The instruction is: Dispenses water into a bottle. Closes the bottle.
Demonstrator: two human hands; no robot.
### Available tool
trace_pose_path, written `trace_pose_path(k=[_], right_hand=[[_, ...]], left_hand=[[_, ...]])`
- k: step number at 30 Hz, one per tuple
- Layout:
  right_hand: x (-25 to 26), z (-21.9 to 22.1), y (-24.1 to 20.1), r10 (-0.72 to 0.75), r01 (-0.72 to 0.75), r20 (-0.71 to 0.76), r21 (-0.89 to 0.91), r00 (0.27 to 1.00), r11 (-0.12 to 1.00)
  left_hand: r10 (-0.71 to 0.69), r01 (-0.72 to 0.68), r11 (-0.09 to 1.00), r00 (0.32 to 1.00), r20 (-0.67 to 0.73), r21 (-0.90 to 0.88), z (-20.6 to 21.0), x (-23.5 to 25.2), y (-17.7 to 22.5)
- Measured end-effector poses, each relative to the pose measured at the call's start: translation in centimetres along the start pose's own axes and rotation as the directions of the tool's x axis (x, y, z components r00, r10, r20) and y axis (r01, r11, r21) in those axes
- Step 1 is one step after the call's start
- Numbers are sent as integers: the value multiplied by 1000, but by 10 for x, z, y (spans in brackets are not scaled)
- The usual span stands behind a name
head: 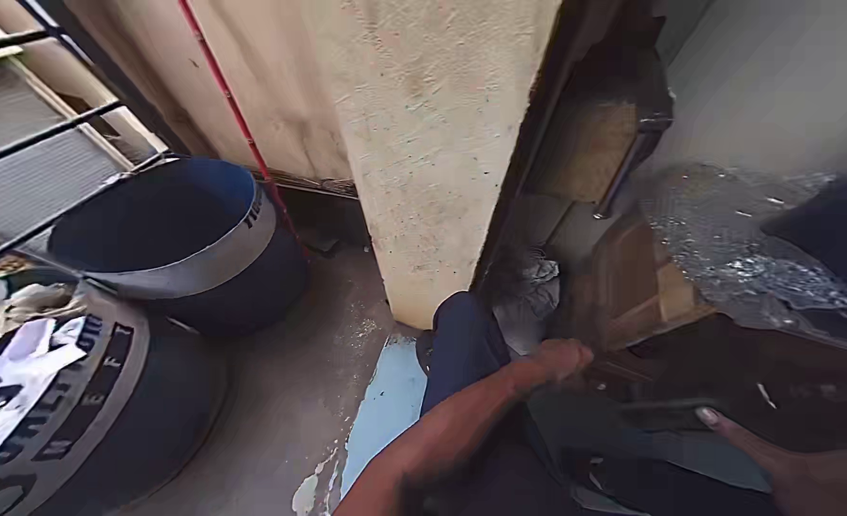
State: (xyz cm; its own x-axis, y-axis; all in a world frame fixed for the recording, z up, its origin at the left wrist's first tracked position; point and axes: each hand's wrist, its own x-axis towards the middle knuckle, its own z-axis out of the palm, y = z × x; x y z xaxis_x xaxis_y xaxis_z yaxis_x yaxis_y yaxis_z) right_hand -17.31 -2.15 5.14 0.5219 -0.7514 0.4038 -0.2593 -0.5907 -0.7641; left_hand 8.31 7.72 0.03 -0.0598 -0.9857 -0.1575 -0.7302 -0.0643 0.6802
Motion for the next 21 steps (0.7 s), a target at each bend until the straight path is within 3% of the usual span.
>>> trace_pose_path(k=[2,5,8,13,18,21], right_hand=[[-2,3,2,50,-53,-69,-42,996,998],[-8,-1,33,68,-67,1,-87,998,994],[-13,-5,54,166,-167,-27,-72,986,983],[-1,-25,76,432,-440,-196,0,880,898],[42,-63,98,637,-647,-133,-53,760,761],[55,-71,122,630,-641,-139,-54,764,765]], left_hand=[[7,-7,1000,1000,9,5,2,22,5],[12,-13,999,999,-46,-38,8,42,11],[38,-45,997,994,-105,-66,13,55,15],[170,-209,969,949,-266,-128,28,60,10],[370,-429,901,830,-418,-55,19,77,46],[509,-544,838,757,-409,37,-6,107,96]])
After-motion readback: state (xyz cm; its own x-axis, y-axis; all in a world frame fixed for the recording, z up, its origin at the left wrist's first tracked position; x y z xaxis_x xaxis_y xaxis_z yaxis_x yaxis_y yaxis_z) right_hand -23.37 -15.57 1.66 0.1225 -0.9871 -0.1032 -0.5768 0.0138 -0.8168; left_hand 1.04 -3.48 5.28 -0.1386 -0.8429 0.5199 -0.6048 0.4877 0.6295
